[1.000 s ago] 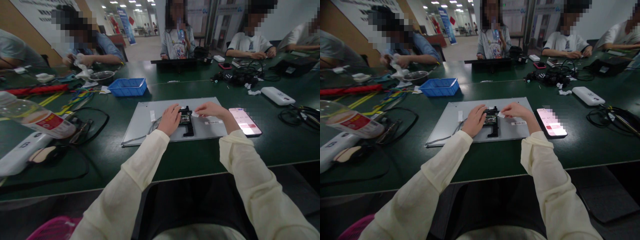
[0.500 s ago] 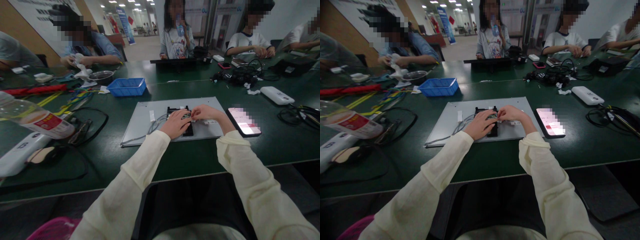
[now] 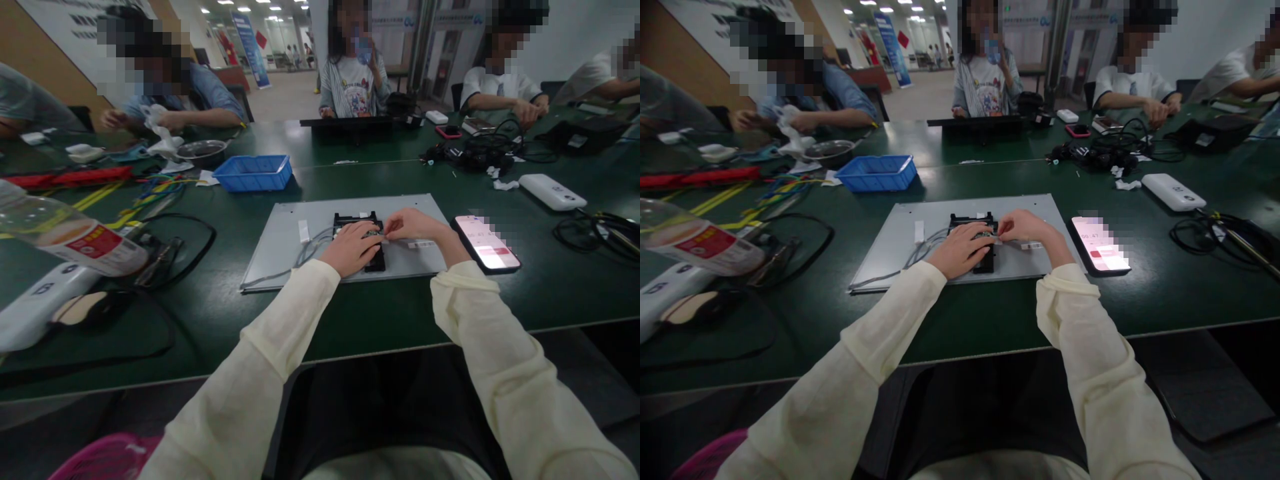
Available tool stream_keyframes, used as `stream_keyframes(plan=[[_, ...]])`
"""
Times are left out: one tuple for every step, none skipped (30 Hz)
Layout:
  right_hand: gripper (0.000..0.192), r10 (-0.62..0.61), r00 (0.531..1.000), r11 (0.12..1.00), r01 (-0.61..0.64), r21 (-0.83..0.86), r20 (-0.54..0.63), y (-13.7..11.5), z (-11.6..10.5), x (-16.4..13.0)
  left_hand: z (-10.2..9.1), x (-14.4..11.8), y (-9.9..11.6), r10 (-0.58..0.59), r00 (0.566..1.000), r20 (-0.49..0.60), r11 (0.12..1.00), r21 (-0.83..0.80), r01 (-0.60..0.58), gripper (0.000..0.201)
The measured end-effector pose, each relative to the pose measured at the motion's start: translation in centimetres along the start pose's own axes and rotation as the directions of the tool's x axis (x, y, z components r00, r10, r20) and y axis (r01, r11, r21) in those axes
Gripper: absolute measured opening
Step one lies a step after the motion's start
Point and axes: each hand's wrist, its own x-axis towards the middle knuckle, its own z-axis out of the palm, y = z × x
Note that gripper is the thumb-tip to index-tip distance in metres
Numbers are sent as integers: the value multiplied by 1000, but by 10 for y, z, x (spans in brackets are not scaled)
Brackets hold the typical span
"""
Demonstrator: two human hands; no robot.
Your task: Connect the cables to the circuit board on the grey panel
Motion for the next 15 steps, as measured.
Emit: stream_keyframes(plan=[[13, -5, 1000, 1000, 5, 4, 0, 0, 0, -1, 0, 0, 0, -3, 1000, 4, 1000, -1, 3, 34], [14, -9, 1000, 1000, 9, 9, -2, 0, 1, -1, 0, 0, 0, -5, 1000, 6, 1000, -1, 5, 33], [15, -12, 1000, 1000, 12, 10, -5, 0, 2, 0, 0, 0, 0, -6, 1000, 7, 1000, -2, 6, 33], [16, -16, 1000, 1000, 16, 7, -10, 0, 3, 0, 0, 0, 0, -7, 1000, 8, 1000, -2, 7, 33], [17, -21, 1000, 1000, 21, 0, -16, 1, 4, 2, 1, 0, 0, -6, 1000, 8, 1000, -2, 6, 33], [17, -26, 999, 1000, 26, -10, -23, 2, 5, 3, 1, 0, 0, -4, 1000, 6, 1000, -2, 4, 33], [17, -34, 999, 999, 33, -20, -28, 4, 7, 5, 1, 0, 0, -2, 1000, 5, 1000, -1, 2, 33], [17, -43, 999, 999, 42, -30, -31, 5, 8, 7, 1, 0, 0, 2, 1000, 2, 1000, 1, -2, 33], [17, -50, 998, 998, 49, -37, -31, 7, 9, 8, 0, 0, 0, 7, 1000, -2, 1000, 3, -7, 33], [17, -54, 998, 998, 53, -38, -30, 9, 10, 10, 0, 0, 0, 12, 1000, -5, 1000, 7, -12, 33], [18, -53, 998, 998, 52, -35, -27, 11, 10, 11, 0, 0, 0, 15, 1000, -8, 1000, 14, -15, 33], [18, -51, 998, 998, 50, -27, -22, 12, 11, 11, 1, 0, -1, 17, 1000, -11, 1000, 23, -17, 33], [18, -48, 999, 999, 48, -16, -18, 13, 10, 11, 1, 0, -1, 20, 1000, -13, 999, 33, -20, 33], [18, -47, 999, 999, 47, -6, -16, 13, 10, 11, 1, 0, -1, 23, 1000, -16, 999, 42, -22, 34], [18, -47, 999, 999, 47, 2, -16, 14, 10, 11, 2, 0, -1, 26, 999, -20, 998, 50, -25, 34]])
